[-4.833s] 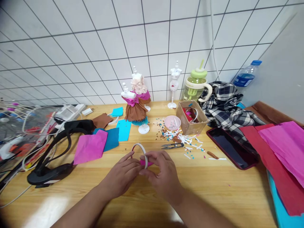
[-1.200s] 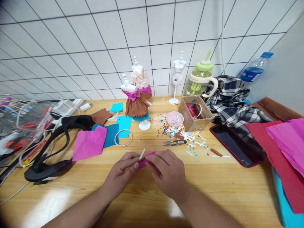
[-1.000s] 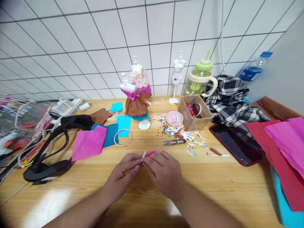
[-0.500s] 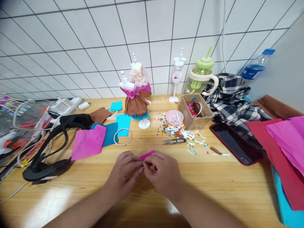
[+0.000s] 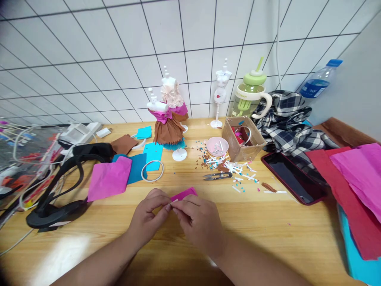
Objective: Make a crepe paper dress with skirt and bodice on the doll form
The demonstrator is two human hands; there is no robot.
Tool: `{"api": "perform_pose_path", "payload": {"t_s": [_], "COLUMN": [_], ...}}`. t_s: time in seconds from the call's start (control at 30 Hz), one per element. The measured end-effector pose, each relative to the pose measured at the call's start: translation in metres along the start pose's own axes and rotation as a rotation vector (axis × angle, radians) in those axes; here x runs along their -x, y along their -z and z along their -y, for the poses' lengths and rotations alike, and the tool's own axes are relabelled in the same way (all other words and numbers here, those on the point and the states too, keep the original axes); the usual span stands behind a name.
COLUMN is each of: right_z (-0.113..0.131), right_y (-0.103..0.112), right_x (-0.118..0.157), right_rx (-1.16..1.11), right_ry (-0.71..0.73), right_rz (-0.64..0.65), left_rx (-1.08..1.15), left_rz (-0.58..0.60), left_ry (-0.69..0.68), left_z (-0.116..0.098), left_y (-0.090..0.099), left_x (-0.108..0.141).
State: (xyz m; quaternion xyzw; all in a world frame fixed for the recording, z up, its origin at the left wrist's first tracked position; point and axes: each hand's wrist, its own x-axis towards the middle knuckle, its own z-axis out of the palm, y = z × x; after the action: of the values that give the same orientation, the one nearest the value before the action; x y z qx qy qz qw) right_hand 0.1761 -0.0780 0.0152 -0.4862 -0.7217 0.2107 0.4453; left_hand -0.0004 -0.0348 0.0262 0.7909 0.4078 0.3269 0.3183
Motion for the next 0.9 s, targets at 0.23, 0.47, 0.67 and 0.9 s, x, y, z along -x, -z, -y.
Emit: {"api": "perform_pose_path", "payload": {"t_s": [0.23,0.47,0.67,0.9], "right_z": [-0.0021,-0.0037,-0.0031,-0.0034], "right_y": [-0.0012,0.0007,0.003,0.0013], "right_x": [0.0025,0.0001,-0.0042,-0.0019], "right_rx": [0.109,0.069,-0.067,-0.065], "right_ry": [0.083,0.011,-0.216,-0.142], "right_rz": [0.018,0.031,0.074,0.065], "left_rx": [0.047,0.012,0.022,0.003], "left_rz": [-0.029,-0.008,0.031,0.01], "left_ry": [0.035,0.013,-0.03,-0.043], "left_z": [0.0029,0.0031,-0.0031,-0.0006], "left_y": [-0.0018,-0.0032,-0.0016,-0.0007], "left_x": [-0.0027,-0.0017,-0.0007,-0.0009]}}
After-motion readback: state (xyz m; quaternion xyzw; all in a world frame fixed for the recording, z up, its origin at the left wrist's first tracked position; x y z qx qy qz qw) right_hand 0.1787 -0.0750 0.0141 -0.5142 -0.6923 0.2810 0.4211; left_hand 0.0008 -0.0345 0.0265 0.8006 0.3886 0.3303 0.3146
